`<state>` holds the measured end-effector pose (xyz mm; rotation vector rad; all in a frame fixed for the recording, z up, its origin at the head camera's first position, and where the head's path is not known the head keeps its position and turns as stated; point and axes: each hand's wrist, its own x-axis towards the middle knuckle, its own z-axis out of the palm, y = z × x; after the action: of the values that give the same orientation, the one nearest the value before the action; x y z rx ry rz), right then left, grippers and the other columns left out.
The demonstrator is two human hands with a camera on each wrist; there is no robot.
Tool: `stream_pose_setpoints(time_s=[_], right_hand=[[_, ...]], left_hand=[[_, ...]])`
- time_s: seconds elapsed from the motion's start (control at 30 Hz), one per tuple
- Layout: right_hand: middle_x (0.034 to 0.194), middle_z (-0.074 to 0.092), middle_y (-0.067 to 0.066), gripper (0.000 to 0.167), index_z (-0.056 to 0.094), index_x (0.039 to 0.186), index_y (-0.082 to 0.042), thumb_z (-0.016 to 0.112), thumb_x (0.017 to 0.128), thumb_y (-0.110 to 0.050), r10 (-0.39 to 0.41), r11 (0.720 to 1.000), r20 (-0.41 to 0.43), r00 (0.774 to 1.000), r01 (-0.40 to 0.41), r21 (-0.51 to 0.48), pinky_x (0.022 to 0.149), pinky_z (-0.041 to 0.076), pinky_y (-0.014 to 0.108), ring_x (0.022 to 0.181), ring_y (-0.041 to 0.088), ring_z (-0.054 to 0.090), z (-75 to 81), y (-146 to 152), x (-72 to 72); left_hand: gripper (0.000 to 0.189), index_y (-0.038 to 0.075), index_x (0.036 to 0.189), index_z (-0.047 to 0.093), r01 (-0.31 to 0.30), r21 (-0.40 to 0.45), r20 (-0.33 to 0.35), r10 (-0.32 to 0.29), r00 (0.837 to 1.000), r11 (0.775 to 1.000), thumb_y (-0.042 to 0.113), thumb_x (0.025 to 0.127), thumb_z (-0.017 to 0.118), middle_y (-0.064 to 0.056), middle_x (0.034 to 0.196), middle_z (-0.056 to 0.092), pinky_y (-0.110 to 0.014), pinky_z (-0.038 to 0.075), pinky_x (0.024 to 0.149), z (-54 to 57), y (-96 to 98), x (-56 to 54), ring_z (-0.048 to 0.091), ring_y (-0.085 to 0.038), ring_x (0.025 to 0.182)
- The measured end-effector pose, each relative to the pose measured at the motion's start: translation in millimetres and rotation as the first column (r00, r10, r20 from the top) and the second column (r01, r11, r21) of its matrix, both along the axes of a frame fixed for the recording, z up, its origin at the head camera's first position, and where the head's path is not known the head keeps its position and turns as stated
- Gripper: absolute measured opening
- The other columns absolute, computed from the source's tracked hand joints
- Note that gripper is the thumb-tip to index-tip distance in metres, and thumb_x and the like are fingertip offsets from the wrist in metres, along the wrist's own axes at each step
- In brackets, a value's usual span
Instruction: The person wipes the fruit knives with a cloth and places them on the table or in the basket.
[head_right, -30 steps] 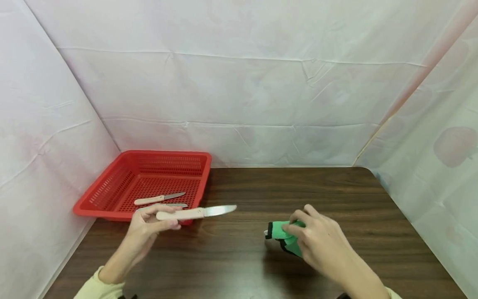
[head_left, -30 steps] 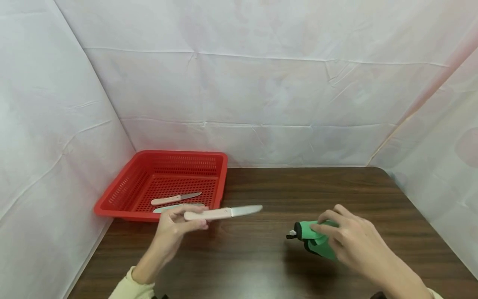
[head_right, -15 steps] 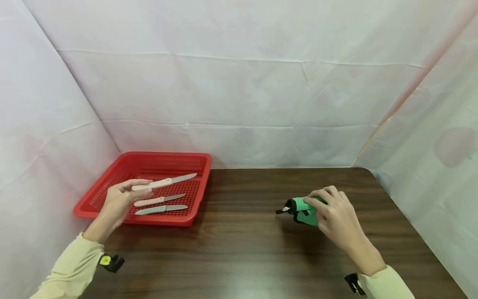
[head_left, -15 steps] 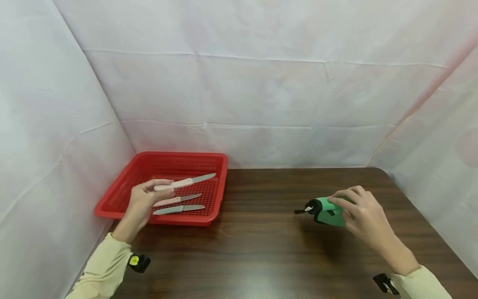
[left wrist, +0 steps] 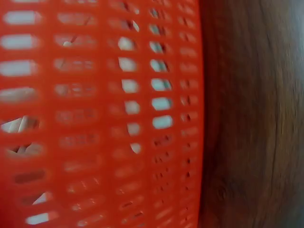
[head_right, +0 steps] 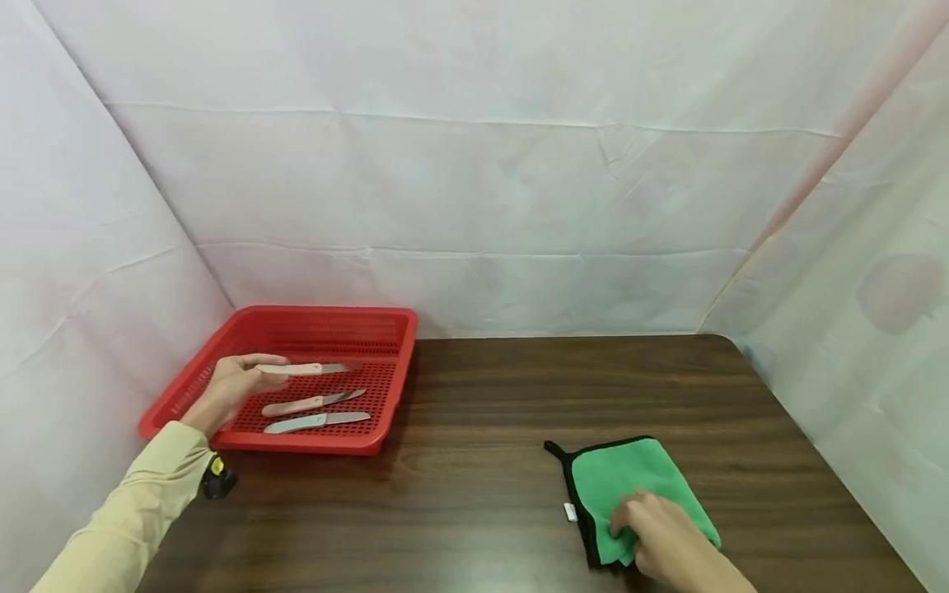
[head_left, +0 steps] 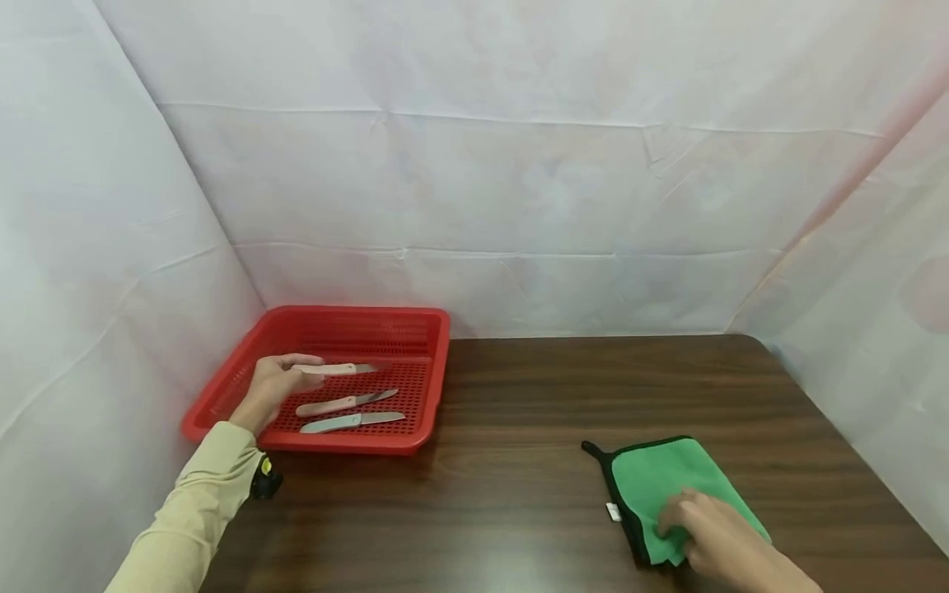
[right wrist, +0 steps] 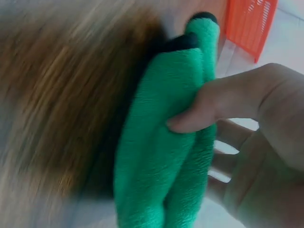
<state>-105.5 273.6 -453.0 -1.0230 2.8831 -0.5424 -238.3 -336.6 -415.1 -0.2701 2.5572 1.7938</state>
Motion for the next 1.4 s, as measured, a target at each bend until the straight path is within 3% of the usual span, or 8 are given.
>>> stream_pose_setpoints(time_s=[0.2, 0.3, 0.47, 0.77, 1.07, 1.13, 1.33, 1.4], right_hand=[[0.084, 0.063, -0.016, 0.055, 0.070, 0.077, -0.023, 0.050, 0.052, 0.022, -0.059, 0.998, 0.113, 0.992, 0.058, 0.015, 0.061, 0.050, 0.025, 0.079, 0.006, 0.060, 0.9, 15, 7.4], [0.084, 0.064, -0.015, 0.054, 0.070, 0.078, -0.023, 0.051, 0.053, 0.021, -0.064, 0.998, 0.164, 0.984, 0.065, 0.004, 0.061, 0.052, 0.026, 0.079, 0.009, 0.062, 0.9, 24, 9.4], [0.083, 0.064, -0.015, 0.053, 0.070, 0.077, -0.023, 0.052, 0.053, 0.020, -0.067, 0.998, 0.169, 0.983, 0.069, -0.006, 0.062, 0.052, 0.026, 0.079, 0.008, 0.062, -0.2, 37, 9.9], [0.080, 0.064, -0.015, 0.053, 0.071, 0.075, -0.022, 0.050, 0.051, 0.021, -0.069, 0.997, 0.170, 0.983, 0.075, -0.027, 0.058, 0.050, 0.023, 0.076, 0.002, 0.059, -2.3, 51, 6.3], [0.082, 0.063, -0.013, 0.052, 0.069, 0.078, -0.022, 0.052, 0.053, 0.020, -0.122, 0.992, 0.199, 0.972, 0.116, 0.041, 0.061, 0.050, 0.025, 0.078, 0.003, 0.058, -2.6, 62, 4.5], [0.084, 0.063, -0.013, 0.052, 0.068, 0.079, -0.022, 0.052, 0.053, 0.020, -0.142, 0.990, 0.203, 0.969, 0.133, 0.054, 0.062, 0.050, 0.025, 0.079, 0.003, 0.058, -3.0, 64, 5.2], [0.085, 0.058, -0.012, 0.049, 0.068, 0.083, -0.018, 0.053, 0.056, 0.019, -0.179, 0.982, 0.200, 0.963, 0.165, 0.088, 0.060, 0.047, 0.025, 0.075, 0.001, 0.052, -5.9, 69, 5.3], [0.083, 0.057, -0.011, 0.046, 0.069, 0.084, -0.017, 0.055, 0.057, 0.018, -0.199, 0.978, 0.198, 0.960, 0.180, 0.109, 0.058, 0.043, 0.024, 0.072, 0.000, 0.049, -7.3, 71, 5.1]], left_hand=[[0.040, -0.014, 0.127, 0.049, 0.024, -0.009, 0.047, -0.024, 0.999, 1.000, -0.004, 0.088, 0.057, -0.035, 0.124, 0.048, -0.045, 0.053, 0.081, -12.1, -9.3, -5.7, 0.070, -0.027, 0.082], [0.039, -0.015, 0.127, 0.048, 0.038, -0.049, 0.056, -0.035, 0.998, 0.998, -0.004, 0.089, 0.054, -0.035, 0.114, 0.056, -0.047, 0.054, 0.077, -15.8, -9.9, -7.5, 0.070, -0.029, 0.078], [0.038, -0.015, 0.124, 0.047, 0.012, -0.150, 0.087, 0.001, 0.996, 0.989, -0.002, 0.089, 0.053, -0.032, 0.094, 0.063, -0.049, 0.056, 0.066, -18.4, -10.3, -3.5, 0.067, -0.033, 0.073], [0.043, -0.013, 0.129, 0.041, -0.032, -0.202, 0.163, 0.066, 0.984, 0.979, 0.001, 0.089, 0.048, -0.034, 0.102, 0.058, -0.048, 0.056, 0.066, -20.2, -13.0, -3.7, 0.066, -0.036, 0.077], [0.032, -0.001, 0.124, 0.054, -0.031, -0.281, -0.029, 0.023, 0.999, 0.959, 0.009, 0.095, 0.052, -0.029, 0.113, 0.059, -0.044, 0.057, 0.068, -0.4, 23.0, 4.5, 0.069, -0.032, 0.077], [0.030, 0.002, 0.124, 0.056, -0.019, -0.305, -0.073, -0.004, 0.997, 0.952, 0.011, 0.095, 0.053, -0.027, 0.112, 0.061, -0.042, 0.057, 0.069, 4.8, 36.7, 8.8, 0.069, -0.028, 0.074], [0.030, 0.007, 0.121, 0.059, 0.007, -0.202, -0.165, -0.041, 0.985, 0.979, 0.019, 0.094, 0.060, -0.024, 0.111, 0.062, -0.037, 0.057, 0.066, 11.7, 75.5, 28.9, 0.069, -0.024, 0.070], [0.028, 0.009, 0.118, 0.061, -0.006, -0.218, -0.213, -0.042, 0.976, 0.976, 0.021, 0.092, 0.063, -0.021, 0.107, 0.065, -0.033, 0.057, 0.062, 12.7, 88.2, 38.1, 0.068, -0.022, 0.071]])
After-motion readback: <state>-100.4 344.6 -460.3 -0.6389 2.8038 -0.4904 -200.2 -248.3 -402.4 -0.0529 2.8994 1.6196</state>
